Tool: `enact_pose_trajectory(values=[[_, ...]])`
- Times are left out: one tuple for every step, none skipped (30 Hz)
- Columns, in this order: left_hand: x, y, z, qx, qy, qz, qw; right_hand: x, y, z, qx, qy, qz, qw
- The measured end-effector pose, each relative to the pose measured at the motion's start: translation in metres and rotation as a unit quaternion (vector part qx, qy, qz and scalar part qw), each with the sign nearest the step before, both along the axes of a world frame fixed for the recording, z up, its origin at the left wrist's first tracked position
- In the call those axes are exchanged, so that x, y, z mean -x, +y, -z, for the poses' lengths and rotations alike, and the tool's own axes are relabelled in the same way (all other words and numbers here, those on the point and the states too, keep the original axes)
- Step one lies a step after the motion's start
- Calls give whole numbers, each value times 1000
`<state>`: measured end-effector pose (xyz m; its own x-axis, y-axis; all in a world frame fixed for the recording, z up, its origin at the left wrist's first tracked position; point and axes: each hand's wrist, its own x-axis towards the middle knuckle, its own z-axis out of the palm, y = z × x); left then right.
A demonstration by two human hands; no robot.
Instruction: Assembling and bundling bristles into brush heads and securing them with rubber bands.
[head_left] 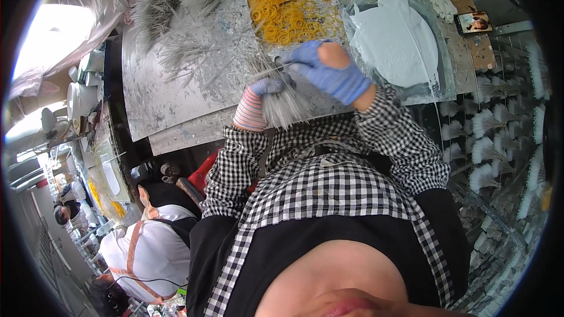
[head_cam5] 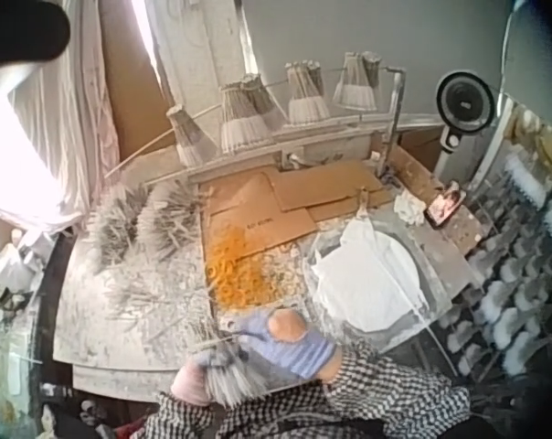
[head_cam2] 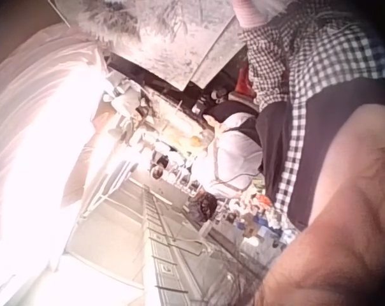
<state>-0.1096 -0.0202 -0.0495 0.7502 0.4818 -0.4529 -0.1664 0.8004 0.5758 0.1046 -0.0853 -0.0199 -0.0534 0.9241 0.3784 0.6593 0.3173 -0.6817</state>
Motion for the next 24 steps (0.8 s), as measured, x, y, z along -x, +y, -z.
enact_pose_trajectory(values=[[-6, -6, -13, 10, -31, -56, 998, -7, -7, -8, 10, 63, 24, 998], [-3, -7, -10, 11, -31, -59, 998, -16, -13, -15, 20, 125, 49, 991], [-1, -7, -7, 26, -76, -43, 996, -34, -23, -19, 20, 124, 51, 991], [1, -5, -2, 40, -120, -28, 992, -54, -31, -20, 20, 61, 3, 998], [1, -4, 5, 41, -135, 10, 990, -68, -37, -24, 20, -4, -43, 999], [0, -10, 2, 44, -135, 13, 990, -75, -43, -29, 23, -4, -39, 999], [-2, -20, -4, 62, -119, 41, 990, -81, -50, -36, 55, -78, -122, 988], [-7, -25, -6, 78, -103, 71, 989, -85, -58, -40, 87, -151, -202, 964], [-9, -27, 8, 36, -93, 127, 987, -76, -66, -36, 61, -160, -203, 964], [-16, -34, 1, 43, -100, 143, 984, -66, -71, -37, 71, -165, -188, 966], [-22, -47, -13, -20, -9, 189, 982, -55, -72, -36, 127, -243, -196, 941], [-27, -59, -22, -89, 75, 231, 966, -46, -69, -38, 185, -320, -203, 907], [-29, -70, -25, -67, 52, 245, 966, -40, -62, -46, 229, -330, -246, 882], [-34, -75, -24, -74, 71, 256, 961, -42, -57, -53, 277, -337, -278, 856], [-33, -78, -27, -77, 69, 255, 961, -41, -54, -54, 264, -329, -290, 859], [-34, -84, -23, -79, 68, 251, 962, -41, -52, -49, 251, -320, -306, 861], [-40, -92, -29, -90, 84, 234, 964, -39, -50, -50, 250, -321, -311, 859], [-44, -99, -37, -104, 108, 211, 966, -41, -49, -49, 242, -317, -321, 859], [-40, -98, -34, -114, 125, 222, 960, -45, -49, -51, 245, -319, -311, 861], [-39, -99, -31, -117, 121, 230, 959, -49, -49, -51, 255, -273, -299, 878], [-37, -100, -31, -123, 106, 220, 962, -51, -49, -50, 260, -225, -292, 893], [-33, -101, -29, -128, 91, 210, 965, -51, -53, -51, 258, -224, -290, 894], [-26, -102, -22, -126, 70, 204, 968, -48, -61, -51, 262, -156, -221, 926], [-23, -105, -20, -129, 72, 203, 968, -48, -66, -51, 263, -88, -150, 949]])
